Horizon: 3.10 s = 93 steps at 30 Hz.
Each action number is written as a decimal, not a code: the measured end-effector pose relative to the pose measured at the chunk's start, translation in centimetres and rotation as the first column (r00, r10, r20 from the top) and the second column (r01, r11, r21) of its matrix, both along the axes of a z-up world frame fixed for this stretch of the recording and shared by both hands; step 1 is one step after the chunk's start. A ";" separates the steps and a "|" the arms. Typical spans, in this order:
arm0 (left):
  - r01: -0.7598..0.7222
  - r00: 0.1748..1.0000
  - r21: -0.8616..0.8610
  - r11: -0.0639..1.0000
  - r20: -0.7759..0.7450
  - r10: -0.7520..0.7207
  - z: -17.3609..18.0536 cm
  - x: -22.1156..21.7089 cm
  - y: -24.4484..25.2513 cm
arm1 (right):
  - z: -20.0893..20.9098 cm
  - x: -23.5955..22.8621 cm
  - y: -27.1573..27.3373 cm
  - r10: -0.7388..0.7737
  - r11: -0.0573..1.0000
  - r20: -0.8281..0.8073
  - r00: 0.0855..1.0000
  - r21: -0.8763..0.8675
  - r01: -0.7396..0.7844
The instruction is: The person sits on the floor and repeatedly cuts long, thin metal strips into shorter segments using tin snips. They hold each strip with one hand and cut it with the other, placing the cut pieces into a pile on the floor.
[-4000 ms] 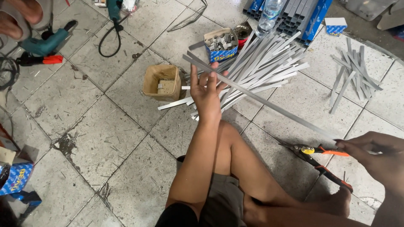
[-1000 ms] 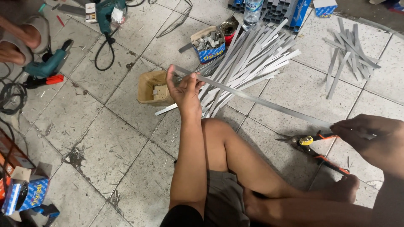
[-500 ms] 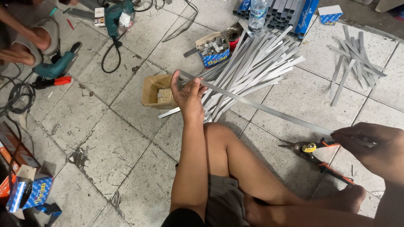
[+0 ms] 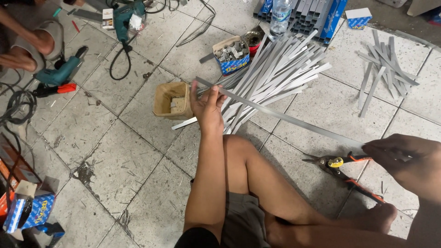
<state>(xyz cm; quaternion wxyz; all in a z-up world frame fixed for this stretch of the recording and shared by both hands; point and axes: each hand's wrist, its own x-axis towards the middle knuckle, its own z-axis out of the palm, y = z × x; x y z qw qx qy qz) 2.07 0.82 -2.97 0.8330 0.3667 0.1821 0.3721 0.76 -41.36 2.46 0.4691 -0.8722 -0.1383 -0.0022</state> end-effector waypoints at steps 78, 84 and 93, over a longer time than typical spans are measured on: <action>0.085 0.992 0.363 0.928 -0.114 -0.047 -3.8 0.6 -16.4 | -18.9 -6.2 8.9 -0.183 0.955 -0.705 0.685 0.037 0.294; 0.087 0.993 0.371 0.925 -0.109 -0.050 -3.1 0.5 -16.4 | -17.9 -5.5 11.2 -0.174 0.937 -0.708 0.685 0.096 0.337; 0.086 0.992 0.356 0.931 -0.115 -0.047 -4.0 1.3 -16.8 | -15.8 -5.2 13.9 -0.133 0.928 -0.708 0.694 0.157 0.338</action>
